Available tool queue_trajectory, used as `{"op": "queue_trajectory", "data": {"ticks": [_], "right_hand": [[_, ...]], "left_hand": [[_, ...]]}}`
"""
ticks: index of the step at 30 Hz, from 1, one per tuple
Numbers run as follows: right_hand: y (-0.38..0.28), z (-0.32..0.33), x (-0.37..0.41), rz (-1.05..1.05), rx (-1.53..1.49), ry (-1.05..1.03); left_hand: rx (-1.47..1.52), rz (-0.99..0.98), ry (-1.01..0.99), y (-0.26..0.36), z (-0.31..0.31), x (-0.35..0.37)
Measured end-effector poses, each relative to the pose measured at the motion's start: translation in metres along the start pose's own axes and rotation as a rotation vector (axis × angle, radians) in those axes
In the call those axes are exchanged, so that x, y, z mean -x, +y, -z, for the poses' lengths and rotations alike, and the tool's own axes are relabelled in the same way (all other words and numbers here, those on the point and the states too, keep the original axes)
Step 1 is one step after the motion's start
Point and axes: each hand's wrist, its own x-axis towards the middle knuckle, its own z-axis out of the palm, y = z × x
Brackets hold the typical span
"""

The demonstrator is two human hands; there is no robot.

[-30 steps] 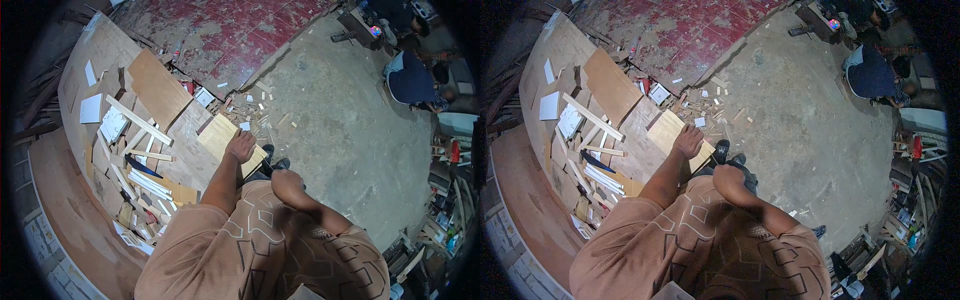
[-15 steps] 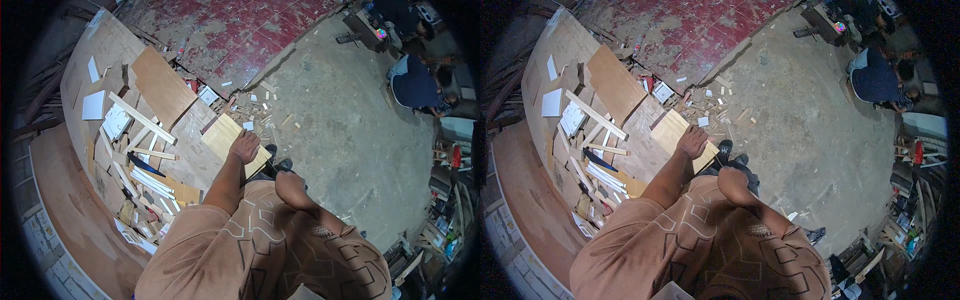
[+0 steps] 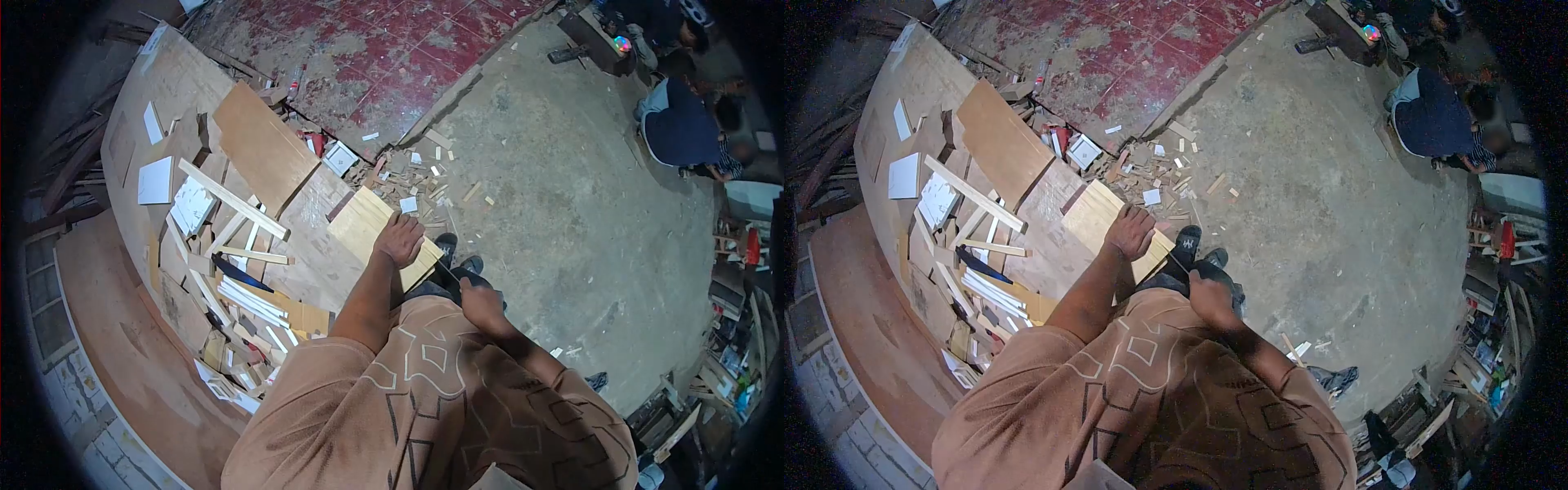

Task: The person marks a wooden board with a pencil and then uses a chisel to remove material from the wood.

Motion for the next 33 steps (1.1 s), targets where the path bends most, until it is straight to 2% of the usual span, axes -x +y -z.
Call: {"op": "queue_trajectory", "data": {"ticks": [5, 7, 11, 13, 16, 21, 25, 30, 31, 33], "right_hand": [[-0.006, -0.028, -0.045, 0.036, -0.021, 0.072], [-0.015, -0.035, -0.063, 0.035, -0.059, 0.106], [0.003, -0.022, -0.022, 0.042, -0.071, 0.101], [0.015, -0.012, 0.012, -0.005, -0.055, 0.015], [0.022, -0.021, 0.02, -0.019, -0.01, 0.018], [-0.016, -0.038, -0.069, 0.029, -0.058, 0.114], [-0.009, -0.031, -0.044, 0.038, -0.077, 0.164], [-0.006, 0.011, 0.031, -0.066, -0.039, -0.006], [-0.01, 0.013, 0.028, -0.062, -0.039, -0.013], [-0.023, 0.018, 0.015, 0.055, 0.076, -0.162]], "left_hand": [[0.048, -0.003, -0.031, 0.004, 0.008, -0.001], [-0.026, 0.0, -0.037, 0.003, 0.007, -0.002], [0.038, -0.036, 0.032, 0.003, 0.006, -0.001], [0.039, -0.029, 0.067, 0.004, 0.007, -0.002], [0.047, -0.035, 0.061, 0.002, 0.004, -0.002], [0.031, -0.05, 0.064, 0.004, 0.006, -0.003], [0.059, -0.04, 0.073, 0.003, 0.007, -0.003], [0.026, -0.011, 0.013, 0.003, 0.009, -0.005], [0.026, 0.005, -0.031, 0.005, 0.011, -0.003], [0.013, 0.002, -0.027, 0.003, 0.008, -0.002]]}}
